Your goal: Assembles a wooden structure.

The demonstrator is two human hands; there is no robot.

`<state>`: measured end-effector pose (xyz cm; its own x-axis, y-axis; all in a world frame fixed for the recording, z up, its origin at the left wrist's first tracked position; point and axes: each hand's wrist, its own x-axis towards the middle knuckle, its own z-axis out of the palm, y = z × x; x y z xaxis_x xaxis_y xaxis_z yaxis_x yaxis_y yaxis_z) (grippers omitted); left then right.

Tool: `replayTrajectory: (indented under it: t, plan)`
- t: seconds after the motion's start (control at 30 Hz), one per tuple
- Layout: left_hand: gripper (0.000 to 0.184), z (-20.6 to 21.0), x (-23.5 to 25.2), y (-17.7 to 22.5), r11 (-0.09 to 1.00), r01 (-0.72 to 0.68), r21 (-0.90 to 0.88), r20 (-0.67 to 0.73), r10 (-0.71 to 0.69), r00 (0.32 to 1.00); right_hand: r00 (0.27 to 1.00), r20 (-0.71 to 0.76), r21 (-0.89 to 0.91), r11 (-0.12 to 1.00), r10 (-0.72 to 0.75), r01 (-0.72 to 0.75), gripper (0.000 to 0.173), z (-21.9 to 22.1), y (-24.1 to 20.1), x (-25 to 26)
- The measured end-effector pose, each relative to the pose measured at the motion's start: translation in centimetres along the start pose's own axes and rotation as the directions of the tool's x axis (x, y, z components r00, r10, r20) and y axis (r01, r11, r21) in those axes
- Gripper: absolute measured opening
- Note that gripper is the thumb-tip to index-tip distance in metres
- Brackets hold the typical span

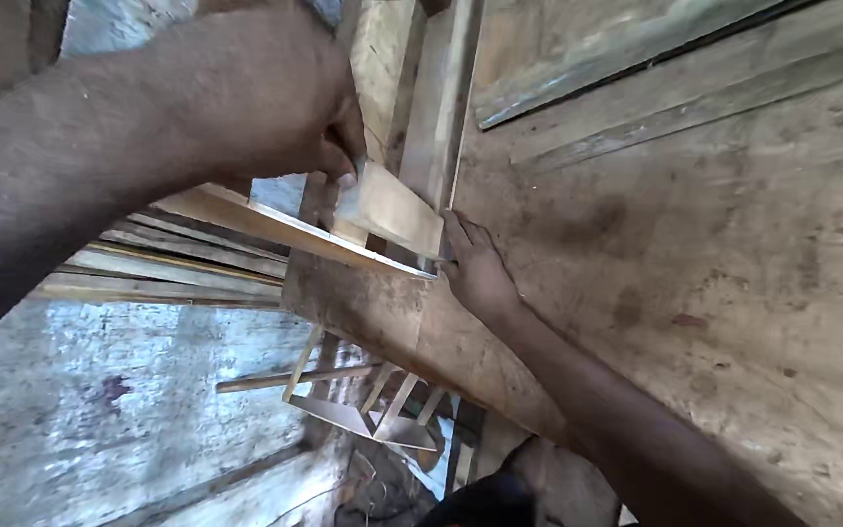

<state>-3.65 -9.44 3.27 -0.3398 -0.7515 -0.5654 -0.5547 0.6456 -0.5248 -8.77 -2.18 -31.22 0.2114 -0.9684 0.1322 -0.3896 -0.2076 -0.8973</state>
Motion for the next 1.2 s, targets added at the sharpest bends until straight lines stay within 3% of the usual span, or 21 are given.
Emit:
replayTrajectory:
  t: [0.57,1.2]
  plan:
    - [0.018,0.3,-0.1,0.1,1.000,0.012,-0.010,-0.030,-0.013,0.999,1.000,-0.021,0.014,1.000,-0.003,0.003,0.079,0.1,0.1,0.0]
    - [0.010,2.5,0.2,-1.2,0.953,-0.112,-0.283,-0.111,0.083,0.990,1.000,-0.023,0.032,0.999,0.000,0.001,0.080,-0.4,-0.1,-0.3]
